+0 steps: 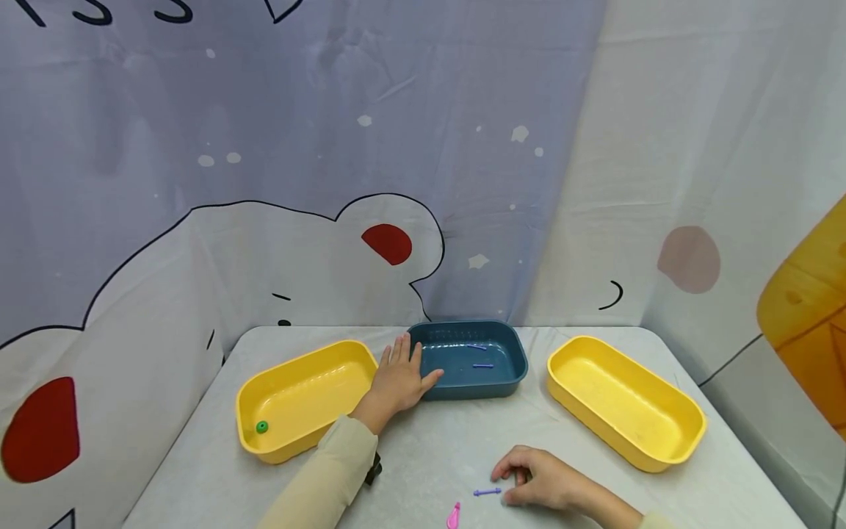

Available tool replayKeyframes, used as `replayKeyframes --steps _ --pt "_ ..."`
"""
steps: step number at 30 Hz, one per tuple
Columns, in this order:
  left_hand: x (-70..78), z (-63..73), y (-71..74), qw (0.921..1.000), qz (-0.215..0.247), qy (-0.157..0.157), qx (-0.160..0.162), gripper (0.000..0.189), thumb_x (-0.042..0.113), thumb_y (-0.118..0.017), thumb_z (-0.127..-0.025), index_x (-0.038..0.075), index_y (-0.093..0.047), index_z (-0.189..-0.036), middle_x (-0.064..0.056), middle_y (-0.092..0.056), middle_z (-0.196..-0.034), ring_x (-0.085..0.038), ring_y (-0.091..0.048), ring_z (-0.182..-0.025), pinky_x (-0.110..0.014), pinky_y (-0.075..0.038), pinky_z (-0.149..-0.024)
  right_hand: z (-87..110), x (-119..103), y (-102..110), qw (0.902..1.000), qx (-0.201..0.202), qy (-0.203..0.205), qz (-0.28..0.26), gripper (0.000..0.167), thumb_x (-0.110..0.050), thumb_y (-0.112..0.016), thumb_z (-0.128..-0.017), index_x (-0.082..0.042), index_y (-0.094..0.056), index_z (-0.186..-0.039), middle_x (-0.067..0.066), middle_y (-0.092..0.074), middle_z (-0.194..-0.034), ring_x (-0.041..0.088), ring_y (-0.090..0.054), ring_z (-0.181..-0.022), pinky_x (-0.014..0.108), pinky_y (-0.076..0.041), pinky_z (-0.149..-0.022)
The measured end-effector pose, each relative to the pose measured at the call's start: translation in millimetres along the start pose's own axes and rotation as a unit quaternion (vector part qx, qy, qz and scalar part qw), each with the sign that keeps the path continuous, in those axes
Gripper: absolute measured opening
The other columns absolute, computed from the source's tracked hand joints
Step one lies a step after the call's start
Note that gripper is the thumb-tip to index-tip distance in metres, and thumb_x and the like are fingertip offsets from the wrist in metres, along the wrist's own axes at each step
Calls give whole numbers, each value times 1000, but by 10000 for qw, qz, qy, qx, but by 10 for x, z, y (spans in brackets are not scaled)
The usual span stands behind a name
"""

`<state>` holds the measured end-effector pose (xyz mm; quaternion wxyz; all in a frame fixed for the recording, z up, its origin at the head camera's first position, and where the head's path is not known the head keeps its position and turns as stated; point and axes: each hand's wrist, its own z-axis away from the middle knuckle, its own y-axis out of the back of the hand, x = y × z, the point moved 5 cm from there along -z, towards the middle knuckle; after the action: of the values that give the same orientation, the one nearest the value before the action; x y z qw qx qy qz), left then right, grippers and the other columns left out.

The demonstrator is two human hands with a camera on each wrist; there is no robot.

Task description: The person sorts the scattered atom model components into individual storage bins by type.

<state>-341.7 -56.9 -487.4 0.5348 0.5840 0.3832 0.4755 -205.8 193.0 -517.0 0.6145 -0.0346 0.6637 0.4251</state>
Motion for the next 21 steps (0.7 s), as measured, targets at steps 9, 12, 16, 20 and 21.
replayKeyframes --steps 9,12,16,20,21 --pt "5 -6 0 10000 -15 -15 5 90 73 -26 -100 8 -23 -161 -17 -8 -169 -33 -9 -157 -51 -9 -126 -23 -60 -28 9978 63 336 569 17 -16 -83 -83 -17 -73 -97 -5 -56 -88 2 -50 -74 18 -44 -66" --pt "4 -3 -5 10000 -34 -11 3 90 73 -26 -100 8 -24 -161 -17 -9 -169 -33 -9 -157 -51 -10 -126 -21 -75 -38 9973 89 331 647 16 -15 -83 -82 -18 -73 -94 -6 -56 -87 3 -51 -75 19 -44 -67" --pt "1 -5 -11 10000 -61 -5 -5 90 73 -26 -99 8 -24 -162 -17 -9 -169 -33 -9 -157 -51 -10 -126 -20 -92 -48 9967 146 364 715 13 -15 -82 -83 -18 -72 -90 -8 -56 -86 2 -51 -76 18 -44 -67" --pt "-1 -6 -14 10000 -64 5 -8 90 73 -26 -99 8 -23 -162 -17 -8 -170 -33 -9 -157 -51 -10 -126 -24 -97 -54 9954 203 428 828 13 -17 -83 -83 -19 -71 -89 -9 -55 -85 1 -50 -76 18 -44 -67" --pt "-2 -9 -18 10000 -66 4 -7 90 73 -26 -99 8 -23 -162 -17 -8 -170 -33 -9 -157 -51 -10 -126 -24 -97 -55 9951 212 452 858 13 -17 -83 -83 -19 -71 -88 -10 -54 -85 1 -50 -76 18 -43 -67"
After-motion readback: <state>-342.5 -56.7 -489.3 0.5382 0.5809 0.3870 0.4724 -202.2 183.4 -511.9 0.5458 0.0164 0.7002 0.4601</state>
